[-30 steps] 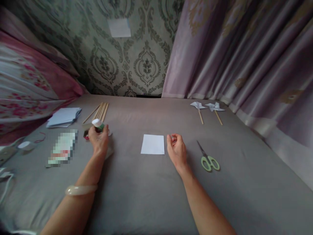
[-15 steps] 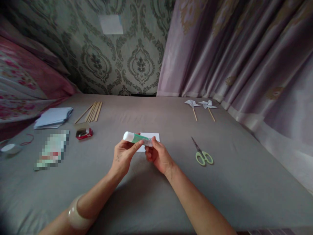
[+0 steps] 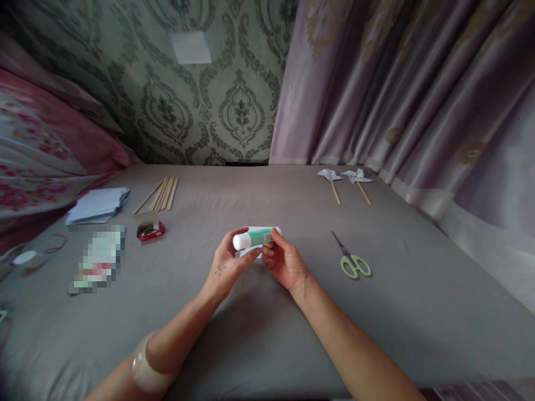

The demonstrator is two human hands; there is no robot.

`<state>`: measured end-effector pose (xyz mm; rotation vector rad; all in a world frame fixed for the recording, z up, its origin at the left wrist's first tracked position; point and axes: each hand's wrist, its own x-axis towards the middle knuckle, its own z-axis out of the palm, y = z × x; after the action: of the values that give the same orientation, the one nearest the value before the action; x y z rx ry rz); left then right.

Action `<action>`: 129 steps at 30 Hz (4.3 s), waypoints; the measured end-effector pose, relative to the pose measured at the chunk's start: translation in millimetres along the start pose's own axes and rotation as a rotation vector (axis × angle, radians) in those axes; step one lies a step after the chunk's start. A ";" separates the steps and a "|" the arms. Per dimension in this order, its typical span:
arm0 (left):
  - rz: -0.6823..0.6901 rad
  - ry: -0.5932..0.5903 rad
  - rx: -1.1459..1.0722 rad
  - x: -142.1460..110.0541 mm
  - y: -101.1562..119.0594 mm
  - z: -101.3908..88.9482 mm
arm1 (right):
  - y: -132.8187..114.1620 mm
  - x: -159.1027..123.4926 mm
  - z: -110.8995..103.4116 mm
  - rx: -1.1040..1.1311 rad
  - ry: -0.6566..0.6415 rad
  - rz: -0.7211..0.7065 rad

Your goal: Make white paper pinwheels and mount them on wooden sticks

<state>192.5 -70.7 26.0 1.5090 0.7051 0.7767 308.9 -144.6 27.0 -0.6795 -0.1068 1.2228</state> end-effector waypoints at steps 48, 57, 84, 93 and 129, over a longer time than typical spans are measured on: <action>0.432 -0.440 1.346 -7.5 -11.4 -19.1 | -30.8 29.9 7.6 -1.826 -0.103 -0.510; 0.466 -0.500 1.365 -5.9 -8.6 -17.3 | -20.9 36.1 9.9 -1.947 -0.088 -0.643; 0.479 -0.520 1.378 -6.2 -11.6 -18.2 | -20.3 32.3 3.5 -1.922 -0.048 -0.674; 0.475 -0.518 1.387 -7.2 -8.7 -17.7 | -23.9 25.0 -3.1 -1.892 -0.026 -0.685; 0.460 -0.526 1.424 -6.9 -4.5 -15.6 | -20.7 47.0 -3.8 -1.883 -0.055 -0.770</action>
<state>175.8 -66.8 21.7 3.0842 0.4708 0.0366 344.7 -107.9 22.0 -1.9225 -1.5308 0.0466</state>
